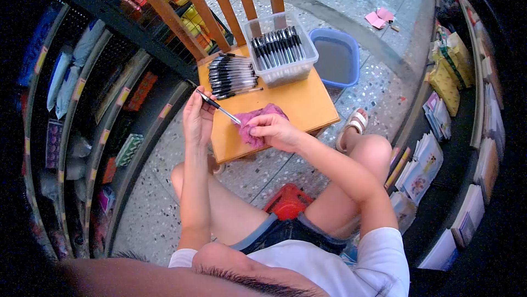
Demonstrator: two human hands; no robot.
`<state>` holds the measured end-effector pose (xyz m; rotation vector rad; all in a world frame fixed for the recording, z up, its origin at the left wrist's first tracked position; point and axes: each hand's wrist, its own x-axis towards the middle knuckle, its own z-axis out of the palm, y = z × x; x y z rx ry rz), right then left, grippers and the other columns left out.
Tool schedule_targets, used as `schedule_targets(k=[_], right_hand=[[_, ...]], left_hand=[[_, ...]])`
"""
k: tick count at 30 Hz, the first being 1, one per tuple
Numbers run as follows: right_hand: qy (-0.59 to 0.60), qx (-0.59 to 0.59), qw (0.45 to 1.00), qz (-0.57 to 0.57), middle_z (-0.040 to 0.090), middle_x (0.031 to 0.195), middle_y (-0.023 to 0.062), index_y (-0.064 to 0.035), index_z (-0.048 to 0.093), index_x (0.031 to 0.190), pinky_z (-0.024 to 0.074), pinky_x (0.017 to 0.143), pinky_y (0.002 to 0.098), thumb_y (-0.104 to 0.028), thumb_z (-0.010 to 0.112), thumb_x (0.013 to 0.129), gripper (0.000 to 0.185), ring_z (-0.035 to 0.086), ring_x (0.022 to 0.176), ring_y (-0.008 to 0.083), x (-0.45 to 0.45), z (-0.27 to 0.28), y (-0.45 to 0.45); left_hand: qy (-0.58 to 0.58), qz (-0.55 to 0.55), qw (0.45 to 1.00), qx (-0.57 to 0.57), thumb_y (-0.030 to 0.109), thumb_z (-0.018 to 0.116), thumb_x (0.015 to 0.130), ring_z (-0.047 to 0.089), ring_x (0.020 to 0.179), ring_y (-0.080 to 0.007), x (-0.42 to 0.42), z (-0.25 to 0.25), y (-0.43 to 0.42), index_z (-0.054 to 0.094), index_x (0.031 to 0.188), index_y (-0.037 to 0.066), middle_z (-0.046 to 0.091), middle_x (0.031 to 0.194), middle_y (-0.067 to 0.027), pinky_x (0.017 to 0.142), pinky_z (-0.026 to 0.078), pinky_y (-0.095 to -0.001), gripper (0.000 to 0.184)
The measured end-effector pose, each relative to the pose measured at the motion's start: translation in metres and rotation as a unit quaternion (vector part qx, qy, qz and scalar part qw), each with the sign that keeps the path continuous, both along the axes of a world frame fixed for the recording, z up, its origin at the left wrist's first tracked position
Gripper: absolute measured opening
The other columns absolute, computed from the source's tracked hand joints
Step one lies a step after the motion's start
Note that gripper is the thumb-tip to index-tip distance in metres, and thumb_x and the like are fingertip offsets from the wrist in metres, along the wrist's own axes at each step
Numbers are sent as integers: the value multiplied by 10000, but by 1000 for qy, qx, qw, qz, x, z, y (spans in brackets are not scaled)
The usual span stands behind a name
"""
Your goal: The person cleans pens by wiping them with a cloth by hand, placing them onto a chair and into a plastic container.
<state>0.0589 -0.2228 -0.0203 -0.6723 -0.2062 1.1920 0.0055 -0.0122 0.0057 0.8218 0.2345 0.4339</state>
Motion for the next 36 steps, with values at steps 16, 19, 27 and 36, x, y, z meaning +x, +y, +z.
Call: schedule_targets(k=[16, 19, 27, 36], right_hand=[[-213, -109, 967, -83, 614, 849, -7, -23, 620, 956, 457, 696, 197, -32, 585, 842, 119, 554, 760, 49, 9, -8, 2], [-300, -87, 948, -54, 596, 837, -30, -18, 618, 933, 431, 667, 186, -35, 579, 844, 99, 522, 744, 31, 8, -13, 2], [-376, -85, 923, 15, 572, 803, -46, -5, 618, 934, 390, 627, 177, -46, 571, 832, 120, 469, 717, 16, 2, 2, -2], [-448, -111, 887, 15, 575, 828, -16, -2, 612, 924, 415, 671, 212, -56, 574, 820, 123, 490, 751, 54, 6, -5, 0]], left_hand=[[73, 113, 977, 167, 149, 646, 839, 542, 622, -58, -11, -1, 2, 607, 836, 27, 633, 759, -29, 592, 431, -171, 128], [86, 86, 984, 128, 186, 633, 852, 557, 647, -60, -10, 2, 2, 615, 857, 31, 642, 774, -33, 609, 437, -178, 156], [107, 44, 991, 72, 198, 578, 885, 616, 792, -129, -7, -4, 7, 586, 1058, 11, 647, 884, -68, 702, 479, -234, 254], [92, 64, 992, 56, 194, 541, 905, 613, 855, -139, -7, -6, 20, 549, 1122, 20, 642, 937, -65, 753, 480, -263, 278]])
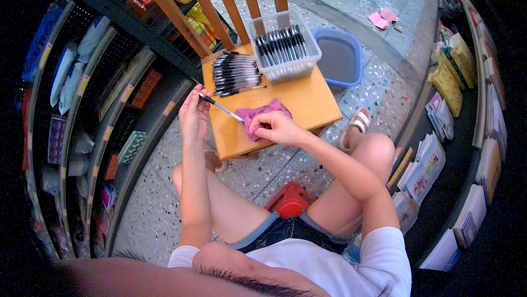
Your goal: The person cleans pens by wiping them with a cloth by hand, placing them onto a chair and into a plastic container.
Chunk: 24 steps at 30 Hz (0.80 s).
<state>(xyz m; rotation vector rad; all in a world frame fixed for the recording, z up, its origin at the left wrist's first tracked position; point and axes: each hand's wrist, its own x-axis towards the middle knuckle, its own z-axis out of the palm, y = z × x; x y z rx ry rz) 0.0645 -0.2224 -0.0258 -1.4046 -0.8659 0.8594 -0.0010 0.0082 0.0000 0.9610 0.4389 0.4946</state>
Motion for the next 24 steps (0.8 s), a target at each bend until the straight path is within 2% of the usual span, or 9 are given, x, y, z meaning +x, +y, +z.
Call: schedule_targets(k=[1, 4, 7, 10, 13, 16, 17, 21, 24], right_hand=[[-17, -4, 1000, -4, 575, 837, -3, -1, 610, 924, 423, 691, 226, -64, 579, 818, 127, 501, 768, 70, 1, -2, 0], [-292, -5, 956, -33, 564, 874, 48, -6, 597, 971, 427, 774, 276, -114, 613, 806, 198, 523, 856, 146, 9, -11, 0], [-235, -72, 967, -73, 547, 901, 81, -14, 581, 1022, 411, 830, 307, -161, 643, 793, 279, 515, 934, 200, 12, 1, -5], [-188, -23, 970, -149, 546, 909, 80, -22, 568, 1060, 427, 809, 303, -187, 661, 784, 335, 533, 891, 198, 12, 9, -5], [-228, -24, 962, -151, 593, 917, 129, -8, 575, 1055, 464, 776, 326, -165, 648, 780, 325, 578, 849, 226, 21, 12, -7], [-5, -13, 998, -64, 614, 881, 51, 21, 573, 1046, 473, 699, 249, -113, 613, 834, 254, 566, 774, 95, 21, 19, -8], [-29, -1, 998, -63, 637, 855, 45, 34, 582, 1025, 474, 675, 222, -70, 587, 847, 207, 564, 768, 62, 21, 19, -8], [-66, -13, 993, -99, 635, 829, 35, 31, 600, 991, 473, 654, 209, -59, 584, 839, 178, 567, 732, 63, 28, 35, -13], [-52, -10, 991, -124, 633, 817, 38, 34, 601, 990, 467, 639, 205, -62, 586, 840, 179, 567, 724, 57, 40, 40, -16]], left_hand=[[-3, 2, 1000, 1, 195, 540, 905, 611, 861, -138, 0, 0, 1, 546, 1127, 23, 642, 942, -63, 757, 479, -264, 281], [-17, 17, 1000, -18, 184, 558, 896, 616, 831, -147, -1, 2, 3, 568, 1084, 11, 633, 905, -70, 745, 494, -250, 256], [-22, 2, 999, -29, 180, 554, 898, 617, 848, -151, -1, 1, 4, 563, 1090, 13, 634, 920, -71, 743, 496, -252, 255], [-13, -14, 999, -47, 182, 543, 904, 616, 860, -152, 0, 4, -1, 555, 1106, 22, 634, 933, -72, 742, 497, -259, 258], [-2, -35, 998, -47, 187, 528, 912, 616, 877, -154, 3, 3, -6, 545, 1124, 31, 633, 952, -75, 755, 500, -263, 264], [4, -57, 997, -49, 196, 519, 917, 616, 893, -157, 9, 4, -12, 540, 1132, 35, 631, 966, -77, 779, 501, -270, 269], [2, -64, 997, -48, 190, 524, 914, 615, 908, -159, 11, 4, -13, 542, 1129, 36, 630, 973, -81, 790, 505, -274, 265], [4, -70, 997, -29, 175, 532, 909, 621, 901, -160, 27, 20, -21, 547, 1122, 41, 631, 971, -83, 774, 512, -273, 252], [16, -79, 997, -11, 180, 533, 909, 624, 894, -162, 45, 36, -25, 552, 1109, 38, 631, 966, -81, 765, 513, -274, 246]])
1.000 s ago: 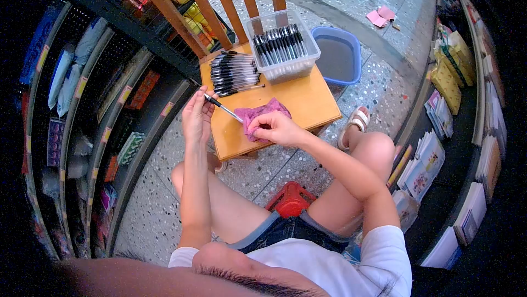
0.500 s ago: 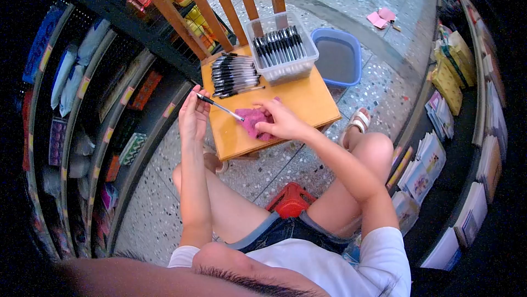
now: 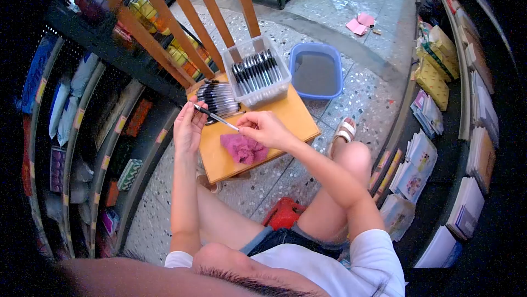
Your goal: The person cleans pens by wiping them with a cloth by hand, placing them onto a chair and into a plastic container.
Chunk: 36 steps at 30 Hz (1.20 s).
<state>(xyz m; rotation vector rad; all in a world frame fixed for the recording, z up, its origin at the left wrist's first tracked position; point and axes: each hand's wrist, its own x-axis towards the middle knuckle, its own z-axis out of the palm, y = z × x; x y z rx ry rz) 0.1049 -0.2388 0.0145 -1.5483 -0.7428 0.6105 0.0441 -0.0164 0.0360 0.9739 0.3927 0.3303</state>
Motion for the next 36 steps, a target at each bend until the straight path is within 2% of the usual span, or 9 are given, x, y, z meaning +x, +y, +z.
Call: schedule_targets(k=[3, 6, 9, 13, 16, 19, 23, 27, 36], right_hand=[[49, 55, 996, -43, 632, 805, 27, 30, 605, 986, 459, 627, 203, -66, 589, 839, 176, 565, 712, 50, 10, 6, -1], [-17, 75, 990, -121, 648, 744, 57, 27, 615, 937, 470, 597, 237, -98, 608, 813, 176, 588, 664, 84, 22, 18, -3], [-72, 46, 982, -170, 647, 738, 94, 7, 601, 959, 479, 589, 273, -98, 589, 822, 173, 612, 642, 141, 35, 28, -11], [-203, -59, 944, -254, 627, 764, 143, -38, 583, 971, 485, 617, 376, -97, 561, 817, 166, 612, 684, 305, 48, 40, -25], [-286, -74, 906, -305, 628, 801, 128, -40, 586, 952, 483, 624, 384, -97, 567, 809, 155, 608, 704, 305, 57, 36, -33], [-293, -88, 904, -300, 624, 827, 123, -43, 585, 938, 483, 636, 392, -101, 571, 806, 144, 606, 735, 308, 63, 34, -41], [-308, -102, 901, -287, 620, 816, 131, -40, 584, 940, 485, 646, 390, -104, 572, 806, 148, 608, 753, 307, 66, 30, -48], [-306, -119, 906, -269, 622, 826, 133, -39, 584, 941, 487, 652, 390, -109, 579, 804, 154, 610, 768, 305, 64, 31, -50], [-347, -115, 907, -211, 617, 836, 135, -30, 568, 953, 486, 668, 385, -96, 578, 799, 169, 604, 777, 304, 61, 28, -46]], left_hand=[[0, -17, 1000, 9, 181, 537, 907, 627, 886, -165, 28, 17, -2, 544, 1107, 42, 633, 960, -84, 746, 513, -274, 245], [-1, -67, 997, 34, 175, 515, 916, 619, 915, -169, 64, 28, -2, 509, 1156, 41, 623, 991, -84, 753, 520, -286, 275], [16, -79, 995, 54, 171, 533, 906, 626, 892, -170, 102, 36, -12, 518, 1079, 69, 626, 978, -85, 725, 519, -277, 201], [31, -113, 989, 88, 170, 549, 897, 641, 837, -180, 152, 37, -28, 517, 1049, 77, 631, 919, -82, 689, 524, -269, 181], [44, -139, 982, 122, 149, 559, 888, 651, 803, -186, 184, 28, -42, 524, 1066, 46, 623, 870, -69, 652, 535, -268, 208], [66, -171, 973, 141, 137, 581, 871, 656, 755, -184, 208, 11, -54, 545, 1051, 29, 612, 837, -50, 612, 547, -257, 213], [121, -175, 952, 218, 145, 608, 851, 570, 598, -80, 228, -5, -67, 578, 1016, 27, 618, 788, -30, 556, 512, -202, 205], [134, -168, 929, 302, 136, 641, 819, 588, 600, -78, 234, -14, -74, 620, 966, -1, 635, 736, -43, 483, 464, -191, 201], [126, -147, 872, 450, 107, 646, 793, 588, 553, -70, 237, -26, -73, 678, 908, 4, 659, 703, -44, 496, 476, -195, 158]])
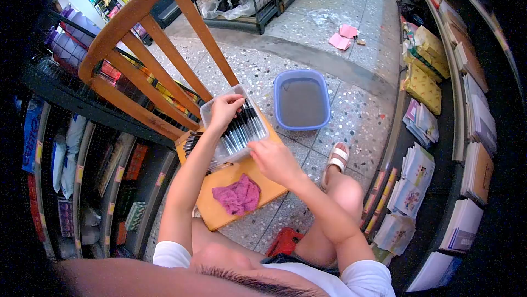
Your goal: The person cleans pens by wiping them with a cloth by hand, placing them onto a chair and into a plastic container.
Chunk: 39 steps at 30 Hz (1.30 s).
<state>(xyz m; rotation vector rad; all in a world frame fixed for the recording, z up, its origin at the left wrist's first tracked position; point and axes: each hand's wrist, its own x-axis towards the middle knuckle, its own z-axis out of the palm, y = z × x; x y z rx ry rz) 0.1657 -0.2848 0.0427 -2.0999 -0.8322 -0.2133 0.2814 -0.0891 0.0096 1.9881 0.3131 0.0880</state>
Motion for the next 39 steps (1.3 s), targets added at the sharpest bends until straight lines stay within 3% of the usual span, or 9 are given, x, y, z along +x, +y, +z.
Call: schedule_targets(k=[3, 18, 23, 28, 32, 39], right_hand=[[5, -15, 1000, 18, 608, 814, 139, -28, 563, 934, 482, 671, 386, -87, 581, 789, 158, 598, 769, 307, -1, 2, 1], [-18, -20, 998, 55, 594, 779, 121, -45, 538, 882, 480, 648, 388, -86, 573, 778, 117, 596, 762, 289, -3, 0, 5], [-22, -24, 997, 67, 593, 768, 118, -49, 536, 876, 483, 649, 390, -86, 573, 775, 114, 599, 759, 285, -6, 4, 7], [-14, -5, 995, 95, 587, 764, 128, -45, 538, 867, 485, 634, 401, -86, 555, 783, 95, 602, 742, 293, -12, -8, 23], [-16, -7, 990, 140, 576, 732, 142, -19, 540, 842, 482, 630, 420, -61, 531, 768, 85, 597, 724, 323, -24, -15, 45], [-19, -67, 982, 178, 558, 858, 169, 24, 531, 817, 468, 740, 406, -19, 505, 730, 101, 561, 860, 334, -41, -45, 89]], left_hand=[[-11, -7, 999, 39, 105, 650, 781, 612, 544, -86, 2, -4, 1, 689, 890, 15, 666, 699, -51, 482, 486, -212, 147], [-1, 4, 1000, 25, 55, 590, 791, 658, 558, -165, 5, 2, -1, 664, 845, -70, 656, 671, -129, 480, 524, -243, 155], [-16, 13, 999, -42, 64, 584, 808, 654, 583, -152, -5, 18, 0, 650, 879, -76, 656, 711, -113, 485, 517, -233, 170], [-68, -5, 983, -168, 90, 573, 855, 631, 653, -127, -52, 65, 9, 616, 964, -74, 637, 784, -89, 574, 514, -212, 201], [-90, 27, 979, -183, 125, 584, 867, 611, 684, -108, -108, 90, 25, 604, 1011, -48, 625, 800, -67, 597, 497, -196, 226], [-119, 172, 950, -233, 114, 569, 881, 604, 686, -120, -196, 36, 80, 590, 1023, -34, 593, 814, -54, 591, 503, -216, 206]])
